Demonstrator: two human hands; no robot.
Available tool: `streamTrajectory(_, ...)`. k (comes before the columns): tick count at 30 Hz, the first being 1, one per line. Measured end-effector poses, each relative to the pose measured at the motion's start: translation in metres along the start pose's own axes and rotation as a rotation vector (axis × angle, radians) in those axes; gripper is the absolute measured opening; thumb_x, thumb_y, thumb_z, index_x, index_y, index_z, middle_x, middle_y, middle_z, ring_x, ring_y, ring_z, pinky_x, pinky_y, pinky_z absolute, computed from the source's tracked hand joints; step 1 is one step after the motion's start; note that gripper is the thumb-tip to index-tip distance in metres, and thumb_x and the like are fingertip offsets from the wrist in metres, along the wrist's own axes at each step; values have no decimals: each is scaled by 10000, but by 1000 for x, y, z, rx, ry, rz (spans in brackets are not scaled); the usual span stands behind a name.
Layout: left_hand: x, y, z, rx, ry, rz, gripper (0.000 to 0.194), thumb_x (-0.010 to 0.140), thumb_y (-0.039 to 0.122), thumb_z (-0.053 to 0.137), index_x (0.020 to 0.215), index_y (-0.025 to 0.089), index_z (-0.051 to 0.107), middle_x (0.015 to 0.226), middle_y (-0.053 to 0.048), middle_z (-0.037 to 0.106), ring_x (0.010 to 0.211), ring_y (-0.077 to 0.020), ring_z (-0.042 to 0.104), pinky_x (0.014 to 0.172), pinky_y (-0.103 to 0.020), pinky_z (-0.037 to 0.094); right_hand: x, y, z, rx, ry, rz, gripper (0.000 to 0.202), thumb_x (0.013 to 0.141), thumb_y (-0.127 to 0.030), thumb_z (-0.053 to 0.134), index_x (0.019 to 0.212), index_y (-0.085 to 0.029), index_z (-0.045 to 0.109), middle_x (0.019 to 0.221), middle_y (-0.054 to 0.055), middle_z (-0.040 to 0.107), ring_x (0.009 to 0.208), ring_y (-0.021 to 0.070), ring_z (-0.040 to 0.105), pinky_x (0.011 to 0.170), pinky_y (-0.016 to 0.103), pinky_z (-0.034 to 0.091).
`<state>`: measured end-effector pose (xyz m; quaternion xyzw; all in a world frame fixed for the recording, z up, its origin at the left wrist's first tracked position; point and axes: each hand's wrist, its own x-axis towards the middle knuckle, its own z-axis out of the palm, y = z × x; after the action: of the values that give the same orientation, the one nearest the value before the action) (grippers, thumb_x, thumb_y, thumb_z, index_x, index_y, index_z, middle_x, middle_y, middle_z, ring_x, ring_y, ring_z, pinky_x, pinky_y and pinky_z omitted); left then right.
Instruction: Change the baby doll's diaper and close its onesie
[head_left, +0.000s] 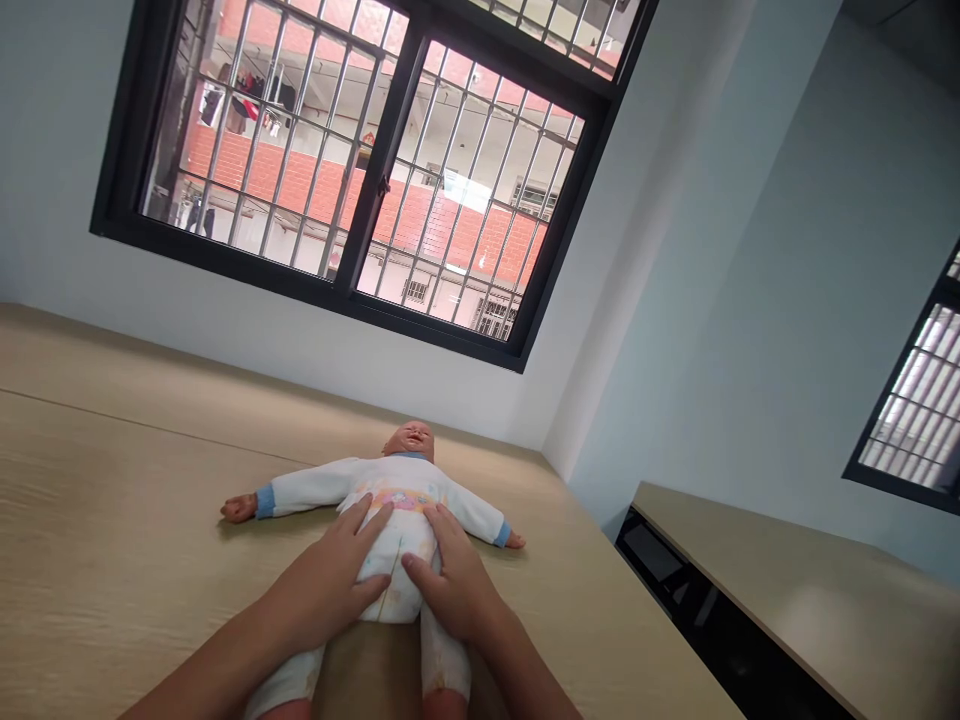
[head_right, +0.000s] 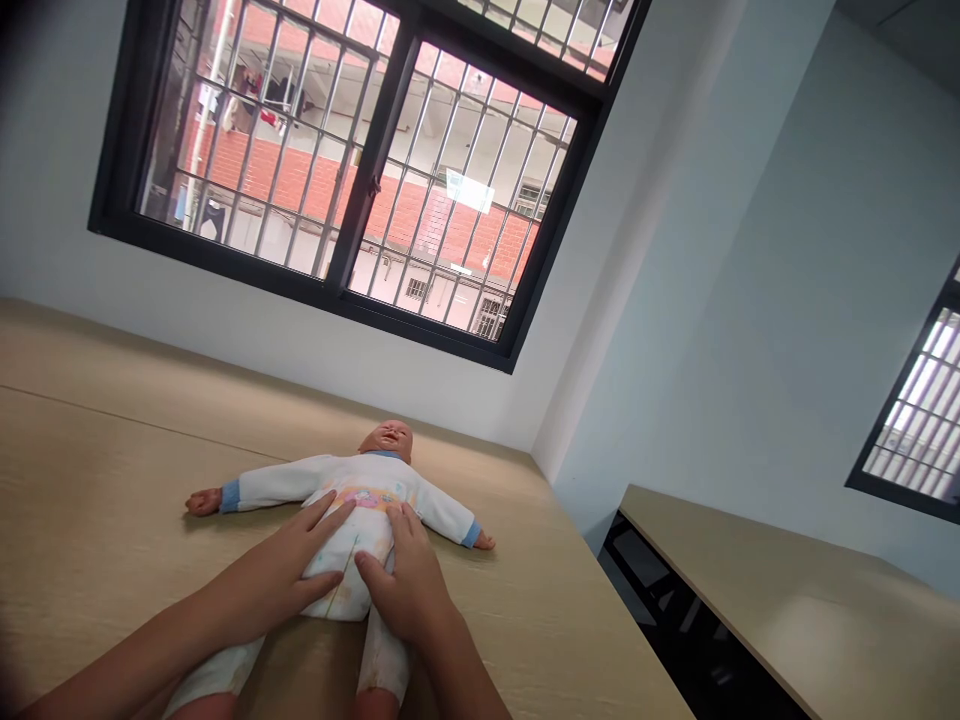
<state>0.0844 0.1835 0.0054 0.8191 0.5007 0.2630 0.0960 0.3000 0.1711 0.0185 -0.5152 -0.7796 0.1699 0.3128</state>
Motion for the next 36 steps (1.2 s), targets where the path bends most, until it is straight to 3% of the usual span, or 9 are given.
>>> streamTrajectory(15, 0, -2, 2, 3, 0, 9, 792, 862, 375, 549, 1584, 176, 292, 1650, -167, 220, 1534, -293, 188, 1194, -448, 321, -1, -3, -2, -8, -10, -11, 724, 924, -430, 587, 1553, -148, 362, 1622, 101, 309, 1520, 259, 228, 1250, 436, 204)
streamTrajectory(36, 1, -7, 7, -5, 71, 66, 750, 868, 378, 566, 1559, 182, 351, 1640, -165, 256, 1520, -324, 224, 1187, -479, 339, -3, -3, -3, 29, 40, -89, 655, 909, -399, 613, 1508, -205, 431, 1572, 97, 396, 1472, 283, 329, 1224, 465, 258)
